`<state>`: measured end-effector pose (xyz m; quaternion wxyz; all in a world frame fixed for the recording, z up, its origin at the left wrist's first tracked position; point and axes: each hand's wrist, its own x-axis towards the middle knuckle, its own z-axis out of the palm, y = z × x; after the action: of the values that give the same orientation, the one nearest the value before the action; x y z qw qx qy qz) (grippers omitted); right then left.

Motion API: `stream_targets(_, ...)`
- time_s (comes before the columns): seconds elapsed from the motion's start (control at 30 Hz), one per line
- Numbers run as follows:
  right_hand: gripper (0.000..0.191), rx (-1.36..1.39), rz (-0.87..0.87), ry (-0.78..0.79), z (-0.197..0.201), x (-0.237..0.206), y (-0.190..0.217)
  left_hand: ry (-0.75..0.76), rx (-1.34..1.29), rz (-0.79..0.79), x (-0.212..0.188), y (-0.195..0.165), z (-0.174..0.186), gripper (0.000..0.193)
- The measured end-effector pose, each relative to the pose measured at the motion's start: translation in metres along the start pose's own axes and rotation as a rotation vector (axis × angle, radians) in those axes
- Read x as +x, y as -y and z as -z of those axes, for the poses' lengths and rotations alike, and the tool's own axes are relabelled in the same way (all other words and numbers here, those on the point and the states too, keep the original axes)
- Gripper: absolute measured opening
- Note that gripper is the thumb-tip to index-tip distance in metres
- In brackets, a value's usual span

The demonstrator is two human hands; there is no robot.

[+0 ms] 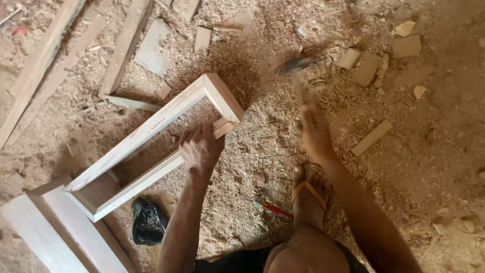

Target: The person sits on the sawdust-covered floor of a woodworking shop and assembles a rectangular wooden frame. They take nails from a black plastic bag, position nails along the frame joints, and hammer them in with a claw hammer, rotating the frame to work on different sides.

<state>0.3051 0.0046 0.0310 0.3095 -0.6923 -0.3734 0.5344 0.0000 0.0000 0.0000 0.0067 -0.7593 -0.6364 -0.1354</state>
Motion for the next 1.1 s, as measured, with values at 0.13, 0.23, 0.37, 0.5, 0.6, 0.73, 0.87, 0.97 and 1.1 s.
stream_targets(0.13, 0.059, -0.185, -0.211, 0.442, -0.050, -0.001, -0.026, 0.125, 0.005, 0.077, 0.010, -0.008, -0.005, 0.017)
stream_targets(0.23, 0.063, -0.308, 0.018, 0.505, -0.026, 0.003, -0.034, 0.007, -0.034, 0.007, 0.013, -0.008, -0.008, 0.009)
stream_targets(0.37, 0.052, 0.059, -0.147, 0.300, 0.004, -0.001, 0.001, -0.012, -0.018, 0.014, 0.009, 0.002, 0.000, 0.008)
stream_targets(0.5, 0.067, 0.138, -0.041, 0.110, -0.031, -0.046, 0.031, 0.151, -0.022, 0.082, 0.022, 0.004, -0.004, 0.008)
stream_targets(0.6, 0.067, -0.041, -0.077, 0.483, -0.053, -0.061, 0.048, 0.160, -0.075, 0.101, 0.028, 0.008, -0.002, 0.011)
stream_targets(0.73, 0.066, -0.077, -0.077, 0.511, -0.046, -0.064, 0.067, 0.280, -0.077, 0.139, 0.026, 0.004, 0.010, 0.024)
stream_targets(0.87, 0.063, -0.042, -0.082, 0.485, -0.058, -0.067, 0.059, 0.240, -0.028, 0.159, 0.030, 0.005, 0.000, 0.023)
stream_targets(0.97, 0.063, 0.007, -0.053, 0.466, -0.067, -0.066, 0.045, 0.225, 0.006, 0.132, 0.031, 0.005, -0.006, 0.023)
stream_targets(1.1, 0.070, 0.068, -0.036, 0.485, -0.074, -0.072, 0.019, 0.333, -0.050, 0.135, 0.026, 0.007, 0.001, 0.020)
